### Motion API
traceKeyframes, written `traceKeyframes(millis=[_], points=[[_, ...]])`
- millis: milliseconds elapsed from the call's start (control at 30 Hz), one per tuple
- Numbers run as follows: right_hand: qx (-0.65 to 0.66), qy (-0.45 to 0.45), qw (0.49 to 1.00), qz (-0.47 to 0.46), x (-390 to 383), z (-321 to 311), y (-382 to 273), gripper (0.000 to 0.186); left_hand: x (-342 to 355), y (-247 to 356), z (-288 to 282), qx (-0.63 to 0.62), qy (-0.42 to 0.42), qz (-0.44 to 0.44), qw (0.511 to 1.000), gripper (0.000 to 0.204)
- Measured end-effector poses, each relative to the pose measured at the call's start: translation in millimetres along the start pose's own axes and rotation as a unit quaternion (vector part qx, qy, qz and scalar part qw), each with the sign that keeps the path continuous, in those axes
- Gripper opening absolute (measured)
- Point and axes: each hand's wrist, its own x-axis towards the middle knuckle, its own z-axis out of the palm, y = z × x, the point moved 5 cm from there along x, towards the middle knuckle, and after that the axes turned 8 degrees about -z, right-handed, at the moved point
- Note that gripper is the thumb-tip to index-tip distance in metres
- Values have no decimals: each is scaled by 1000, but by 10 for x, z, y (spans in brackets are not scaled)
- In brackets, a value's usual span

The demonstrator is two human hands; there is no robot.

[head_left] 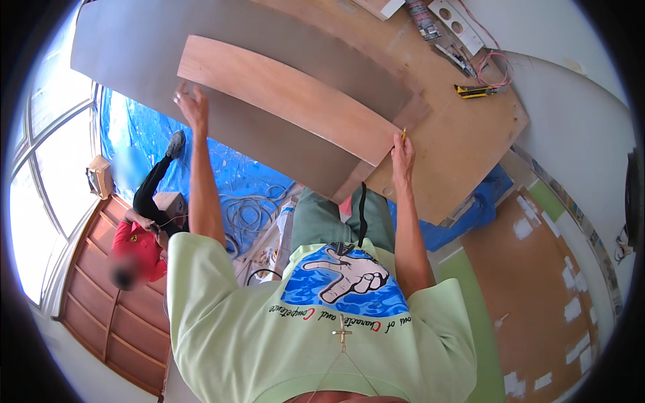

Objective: The person measures a large board with a tape measure and marks it with a pencil. They then place a smaller wooden piece on the board and trace its outline with the pencil. The person retrieves a utility knife from a shelf and prepares to cut the board.

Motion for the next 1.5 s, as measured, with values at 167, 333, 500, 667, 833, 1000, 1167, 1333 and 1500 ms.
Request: traceKeyframes(millis=[167,333,500,667,833,1000,1167,1333,1500], points=[[-93,52,993,-58,188,18,43,38,1022,28,368,59,-64,11,996,61],[-131,116,981,-89,82,74,72,35,1122,-1,594,105,-121,-56,985,73],[-189,136,968,-94,8,126,-62,34,1143,109,524,77,-106,-107,986,64],[-201,135,962,-123,70,13,-175,31,1182,475,592,120,-113,-64,984,71],[-204,131,961,-133,141,-26,-210,30,1223,710,718,103,-150,-100,978,74],[-208,130,961,-125,160,-25,-214,28,1232,727,732,101,-162,-128,973,74],[-209,136,960,-129,169,-17,-212,28,1254,711,741,110,-164,-116,973,75],[-210,142,959,-130,179,-4,-253,30,1292,665,755,126,-166,-107,972,76],[-210,157,959,-103,181,0,-235,27,1347,560,778,134,-172,-80,973,79]])
